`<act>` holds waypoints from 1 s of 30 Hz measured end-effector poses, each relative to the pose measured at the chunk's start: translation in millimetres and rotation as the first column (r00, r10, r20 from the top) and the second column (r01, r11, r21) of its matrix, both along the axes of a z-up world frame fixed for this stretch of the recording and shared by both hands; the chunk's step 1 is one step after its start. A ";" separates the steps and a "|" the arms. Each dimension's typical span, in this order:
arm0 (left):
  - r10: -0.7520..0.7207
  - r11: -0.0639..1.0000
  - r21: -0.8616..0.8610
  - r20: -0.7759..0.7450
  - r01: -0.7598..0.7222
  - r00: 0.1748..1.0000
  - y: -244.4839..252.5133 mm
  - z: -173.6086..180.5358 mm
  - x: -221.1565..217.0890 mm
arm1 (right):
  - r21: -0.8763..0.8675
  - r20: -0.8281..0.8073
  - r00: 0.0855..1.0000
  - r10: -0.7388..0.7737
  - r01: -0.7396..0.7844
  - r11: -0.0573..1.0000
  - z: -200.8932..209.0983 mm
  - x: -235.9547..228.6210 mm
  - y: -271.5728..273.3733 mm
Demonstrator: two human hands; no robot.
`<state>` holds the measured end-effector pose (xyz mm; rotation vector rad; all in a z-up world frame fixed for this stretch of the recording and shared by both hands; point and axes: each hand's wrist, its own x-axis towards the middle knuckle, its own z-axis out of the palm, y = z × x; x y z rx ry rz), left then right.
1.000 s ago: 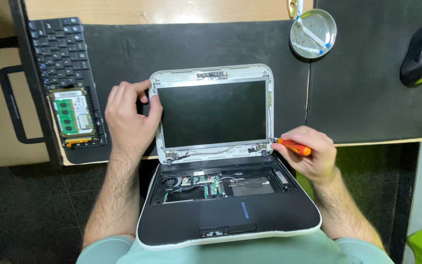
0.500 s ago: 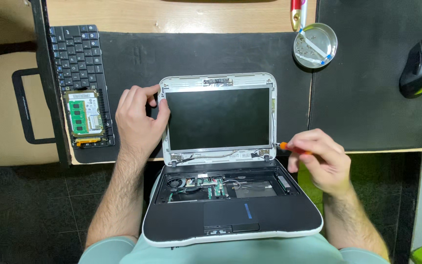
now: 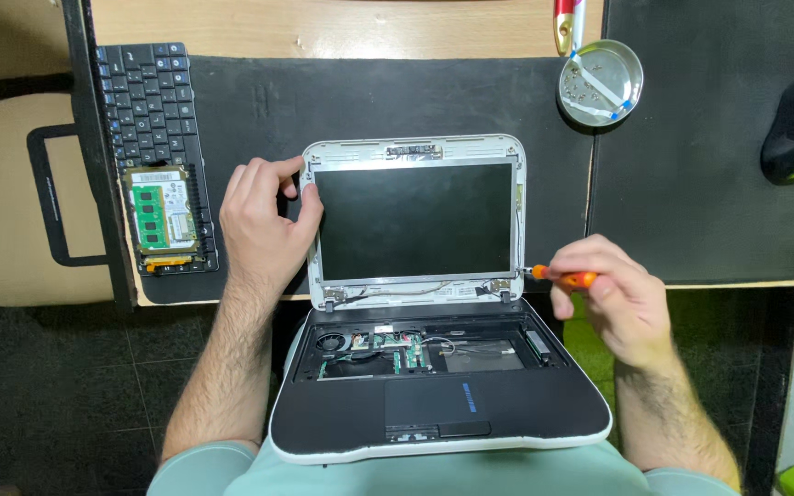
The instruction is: The person uses a screwdriver to remove screws from the bezel of a laptop screen. They then carefully pry the bezel off the screen and place it on the desk. Finally, they disconnect the ribbon cables from the back of the screen.
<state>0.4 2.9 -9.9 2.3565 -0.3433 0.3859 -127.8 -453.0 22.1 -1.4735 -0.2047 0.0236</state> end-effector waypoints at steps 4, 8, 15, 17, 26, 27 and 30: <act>-0.010 1.000 -0.005 -0.007 0.009 1.000 0.6 -1.0 0.2 | 0.095 -0.072 0.997 -0.009 0.016 0.995 -20.4 -8.6 -10.1; -0.008 1.000 0.001 0.001 0.008 1.000 1.4 -3.3 1.0 | -0.027 -0.068 0.997 -0.046 0.044 0.999 -3.9 -3.9 -2.6; -0.017 1.000 0.008 0.007 0.017 1.000 2.9 -5.9 1.9 | 0.135 -0.079 0.997 0.002 0.009 0.991 -1.9 1.4 4.4; -0.014 1.000 0.007 0.008 0.014 1.000 2.1 -5.0 1.8 | 0.057 -0.073 0.997 -0.023 0.027 0.998 -0.1 -2.1 2.7; -0.024 1.000 -0.002 0.004 0.024 1.000 4.4 -5.1 1.3 | 0.143 -0.114 0.993 -0.030 0.046 0.989 -11.2 -3.0 0.7; -0.026 1.000 -0.002 0.003 0.026 1.000 4.7 -5.5 1.5 | 0.061 -0.091 0.995 -0.046 0.052 0.997 -12.6 -2.6 -0.6; -0.023 1.000 -0.001 0.005 0.023 1.000 4.6 -5.4 1.4 | 0.105 -0.123 0.992 -0.030 0.043 0.994 -4.8 -6.0 3.8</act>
